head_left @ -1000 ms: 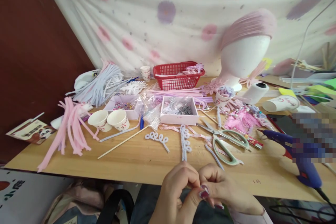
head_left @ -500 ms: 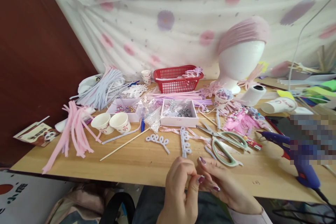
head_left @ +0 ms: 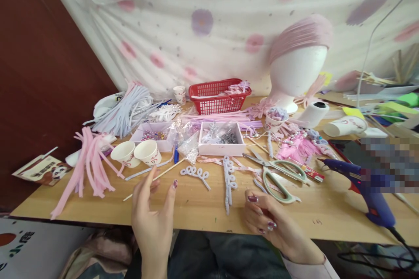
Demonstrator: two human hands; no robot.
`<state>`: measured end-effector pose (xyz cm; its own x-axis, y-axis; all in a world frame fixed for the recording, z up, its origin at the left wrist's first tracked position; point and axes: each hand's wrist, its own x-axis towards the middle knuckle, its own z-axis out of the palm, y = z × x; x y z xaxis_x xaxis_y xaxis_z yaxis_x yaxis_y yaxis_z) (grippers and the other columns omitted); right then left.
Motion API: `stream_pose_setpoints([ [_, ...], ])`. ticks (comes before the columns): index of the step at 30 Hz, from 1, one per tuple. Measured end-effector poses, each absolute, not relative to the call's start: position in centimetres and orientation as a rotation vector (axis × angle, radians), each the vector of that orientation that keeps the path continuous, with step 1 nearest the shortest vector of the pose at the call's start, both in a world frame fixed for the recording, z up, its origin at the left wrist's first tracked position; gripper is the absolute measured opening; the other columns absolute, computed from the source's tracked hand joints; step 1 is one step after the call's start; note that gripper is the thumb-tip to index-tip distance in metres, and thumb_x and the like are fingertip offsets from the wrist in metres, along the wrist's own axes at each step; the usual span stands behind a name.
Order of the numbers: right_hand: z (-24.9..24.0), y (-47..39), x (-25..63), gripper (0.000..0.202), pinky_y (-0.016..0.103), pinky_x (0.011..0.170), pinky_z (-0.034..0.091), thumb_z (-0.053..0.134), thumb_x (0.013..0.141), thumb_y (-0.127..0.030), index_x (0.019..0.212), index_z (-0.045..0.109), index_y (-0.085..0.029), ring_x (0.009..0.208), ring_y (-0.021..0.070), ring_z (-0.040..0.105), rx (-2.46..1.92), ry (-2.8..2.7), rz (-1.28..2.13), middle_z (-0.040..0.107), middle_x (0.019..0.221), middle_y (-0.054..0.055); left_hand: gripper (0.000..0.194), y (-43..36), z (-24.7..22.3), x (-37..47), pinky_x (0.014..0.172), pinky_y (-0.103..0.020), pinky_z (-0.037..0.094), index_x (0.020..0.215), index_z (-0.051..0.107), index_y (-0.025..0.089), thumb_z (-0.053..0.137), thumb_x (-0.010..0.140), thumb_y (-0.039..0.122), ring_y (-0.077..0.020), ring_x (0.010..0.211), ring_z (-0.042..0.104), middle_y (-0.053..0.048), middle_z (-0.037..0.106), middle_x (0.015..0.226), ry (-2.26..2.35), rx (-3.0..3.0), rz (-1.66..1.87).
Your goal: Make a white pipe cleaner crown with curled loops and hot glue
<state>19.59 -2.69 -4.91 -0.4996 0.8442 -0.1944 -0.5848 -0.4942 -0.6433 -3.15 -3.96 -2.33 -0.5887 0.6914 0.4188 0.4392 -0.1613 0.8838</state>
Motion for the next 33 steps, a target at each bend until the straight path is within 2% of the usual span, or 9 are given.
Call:
stream_pose_setpoints([
  [2,-4.9,-2.8,19.6,0.036,0.021,0.043,0.02,0.07,0.084,-0.032,0.059,0.048,-0.02,0.041,0.0057,0.01,-0.587,-0.609,2.02,0.019,0.042,-0.013,0.023,-4.0,-2.5,-3.1,0.097,-0.037,0.045,0.104,0.069,0.024,0.073,0.083,0.033,-0.0249,0.101,0.061,-0.007,0.067,0.112,1.922,1.542,1.734],
  [5,-5.1,-3.0,19.7,0.043,0.021,0.042,0.018,0.07,0.085,-0.03,0.055,0.04,-0.021,0.039,0.005,0.008,-0.576,-0.562,1.921,0.016,0.04,-0.014,0.008,-4.8,-3.7,-1.2,0.085,-0.036,0.048,0.09,0.067,0.025,0.071,0.084,0.025,-0.0249,0.093,0.063,-0.004,0.068,0.091,1.781,1.884,1.408],
  [8,-5.1,-2.9,19.8,0.057,0.021,0.04,0.018,0.068,0.088,-0.029,0.051,0.025,-0.022,0.037,0.0044,0.009,-0.541,-0.522,1.911,0.014,0.038,-0.013,0.017,-5.7,-5.2,1.3,0.078,-0.038,0.048,0.084,0.061,0.024,0.076,0.077,0.02,-0.0256,0.086,0.061,-0.002,0.063,0.086,1.793,2.004,1.181],
  [10,-5.0,-2.8,19.8,0.061,0.02,0.039,0.019,0.068,0.089,-0.03,0.051,0.021,-0.022,0.036,0.0042,0.01,-0.477,-0.507,1.97,0.014,0.037,-0.013,0.021,-6.0,-5.8,2.5,0.077,-0.04,0.046,0.082,0.059,0.022,0.079,0.075,0.02,-0.0264,0.083,0.059,-0.002,0.062,0.084,1.846,2.036,1.072],
  [13,-4.7,-2.5,19.8,0.058,0.019,0.041,0.023,0.071,0.087,-0.031,0.052,0.026,-0.021,0.038,0.0047,0.01,-0.408,-0.434,1.998,0.017,0.038,-0.013,0.02,-6.0,-5.8,3.4,0.076,-0.041,0.044,0.078,0.058,0.021,0.077,0.079,0.021,-0.0268,0.081,0.057,-0.003,0.06,0.081,1.927,2.074,0.983],
  [19,-4.6,-2.3,19.9,0.045,0.019,0.042,0.027,0.072,0.087,-0.027,0.054,0.042,-0.02,0.041,0.0064,0.009,-0.389,-0.3,1.975,0.019,0.042,-0.013,0.017,-5.9,-5.2,3.5,0.074,-0.04,0.04,0.075,0.058,0.021,0.064,0.086,0.009,-0.0272,0.077,0.057,-0.004,0.062,0.078,2.03,2.155,0.87],
  [25,-4.5,-2.5,19.9,0.043,0.017,0.041,0.031,0.076,0.083,-0.029,0.054,0.045,-0.019,0.04,0.0051,0.011,-0.47,-0.328,1.938,0.021,0.041,-0.013,0.017,-5.8,-6.0,2.6,0.07,-0.037,0.039,0.076,0.059,0.021,0.06,0.09,0.011,-0.026,0.073,0.056,-0.004,0.062,0.075,2.031,2.131,0.998],
  [29,-3.9,-3.6,19.2,0.042,0.014,0.037,0.033,0.08,0.078,-0.043,0.06,0.051,-0.018,0.039,0.0036,0.024,-0.79,-0.557,1.826,0.036,0.044,-0.01,0.017,-5.8,-6.2,2.1,0.071,-0.036,0.04,0.078,0.057,0.021,0.055,0.093,0.014,-0.0253,0.075,0.056,-0.003,0.061,0.077,1.981,2.041,1.17],
  [33,-4.0,-5.0,18.0,0.042,0.013,0.029,0.034,0.082,0.072,-0.054,0.083,0.065,-0.018,0.037,0.0044,0.038,-1.134,-0.835,1.614,0.049,0.054,-0.008,0.013,-6.0,-5.8,2.1,0.074,-0.034,0.042,0.083,0.059,0.021,0.056,0.095,0.018,-0.0232,0.078,0.058,-0.002,0.062,0.08,1.923,1.911,1.305],
])
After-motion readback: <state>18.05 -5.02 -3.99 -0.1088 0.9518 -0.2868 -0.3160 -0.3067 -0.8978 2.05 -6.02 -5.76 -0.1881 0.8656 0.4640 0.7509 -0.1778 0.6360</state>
